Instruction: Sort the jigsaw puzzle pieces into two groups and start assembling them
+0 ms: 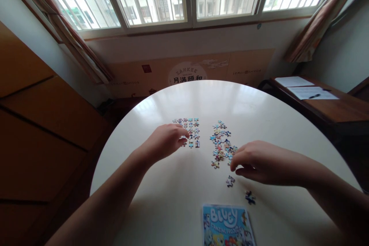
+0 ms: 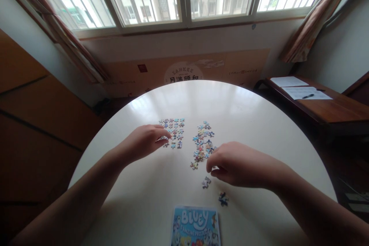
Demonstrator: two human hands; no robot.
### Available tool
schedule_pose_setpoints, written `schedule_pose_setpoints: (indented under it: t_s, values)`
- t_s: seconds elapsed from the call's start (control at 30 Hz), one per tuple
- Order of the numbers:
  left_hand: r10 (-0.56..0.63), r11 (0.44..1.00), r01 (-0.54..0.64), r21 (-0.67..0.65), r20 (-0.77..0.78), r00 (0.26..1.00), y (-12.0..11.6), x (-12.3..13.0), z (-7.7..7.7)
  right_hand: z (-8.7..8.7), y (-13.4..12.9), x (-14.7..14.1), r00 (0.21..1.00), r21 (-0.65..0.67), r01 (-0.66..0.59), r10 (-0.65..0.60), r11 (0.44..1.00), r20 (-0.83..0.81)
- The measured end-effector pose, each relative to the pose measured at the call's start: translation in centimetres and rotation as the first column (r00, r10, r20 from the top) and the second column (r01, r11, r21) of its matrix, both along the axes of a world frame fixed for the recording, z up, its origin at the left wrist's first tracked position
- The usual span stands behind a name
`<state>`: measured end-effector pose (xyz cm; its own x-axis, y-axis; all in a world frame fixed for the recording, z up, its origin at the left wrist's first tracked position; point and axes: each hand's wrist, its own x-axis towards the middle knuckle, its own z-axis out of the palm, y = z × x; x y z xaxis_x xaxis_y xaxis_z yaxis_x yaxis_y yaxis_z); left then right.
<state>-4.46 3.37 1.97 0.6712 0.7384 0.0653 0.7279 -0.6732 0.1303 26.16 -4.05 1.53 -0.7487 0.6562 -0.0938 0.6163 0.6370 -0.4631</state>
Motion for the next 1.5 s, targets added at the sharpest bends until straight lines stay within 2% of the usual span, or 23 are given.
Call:
schedule_pose_setpoints:
  t_s: [0.1,0.2,0.37,0.5,0.6,0.7,0.8,0.9,1.03,1.3,1.4,1.5]
  values:
    - [-0.047,0.998,0.045,0.037,0.040,0.998,-0.5,0.3,0.0,-0.3,0.0,0.1,1.000,0.006,-0.006,0.006,1.000,-0.007]
    - [-0.184,0.983,0.184,0.016,0.051,0.982,-1.9,1.7,-0.3,-0.4,0.0,0.0,1.000,0.005,-0.011,0.011,1.000,0.009]
    - [-0.403,0.915,0.403,0.022,0.046,0.914,-4.7,4.3,-1.7,-0.3,0.1,0.0,1.000,0.050,0.011,-0.012,0.999,0.015]
    - [-0.487,0.873,0.486,0.038,0.022,0.873,-6.0,5.7,-2.3,0.0,0.4,0.2,0.999,0.077,0.032,-0.031,0.997,-0.016]
    - [-0.495,0.868,0.495,-0.043,0.007,0.869,-6.5,5.5,-1.5,0.1,0.5,0.2,0.999,0.098,0.042,-0.040,0.994,-0.027]
    - [-0.429,0.890,0.417,-0.183,-0.029,0.903,-6.7,4.1,0.2,0.1,0.5,0.2,0.999,0.097,0.038,-0.036,0.995,-0.024]
    - [-0.231,0.932,0.179,-0.316,-0.133,0.964,-6.5,2.0,2.0,0.2,0.4,0.2,0.999,0.068,0.039,-0.036,0.997,-0.036]
    - [-0.051,0.934,-0.046,-0.355,-0.261,0.964,-5.7,0.5,3.1,0.3,0.3,0.2,0.998,0.046,0.043,-0.040,0.998,-0.057]
    - [0.054,0.912,-0.192,-0.362,-0.359,0.932,-4.6,-0.2,3.4,0.4,0.1,0.3,0.997,0.032,0.040,-0.038,0.999,-0.069]
    - [0.232,0.884,-0.382,-0.270,-0.456,0.859,-2.7,-1.9,3.7,0.7,0.0,0.4,0.998,0.038,0.047,-0.045,0.998,-0.054]
    - [0.242,0.891,-0.382,-0.247,-0.453,0.858,-2.2,-2.1,3.6,0.7,0.1,0.2,0.998,0.035,0.041,-0.039,0.999,-0.050]
    - [0.204,0.894,-0.347,-0.283,-0.432,0.879,-2.1,-1.7,3.4,0.5,0.1,0.1,0.999,0.033,0.030,-0.029,0.999,-0.039]
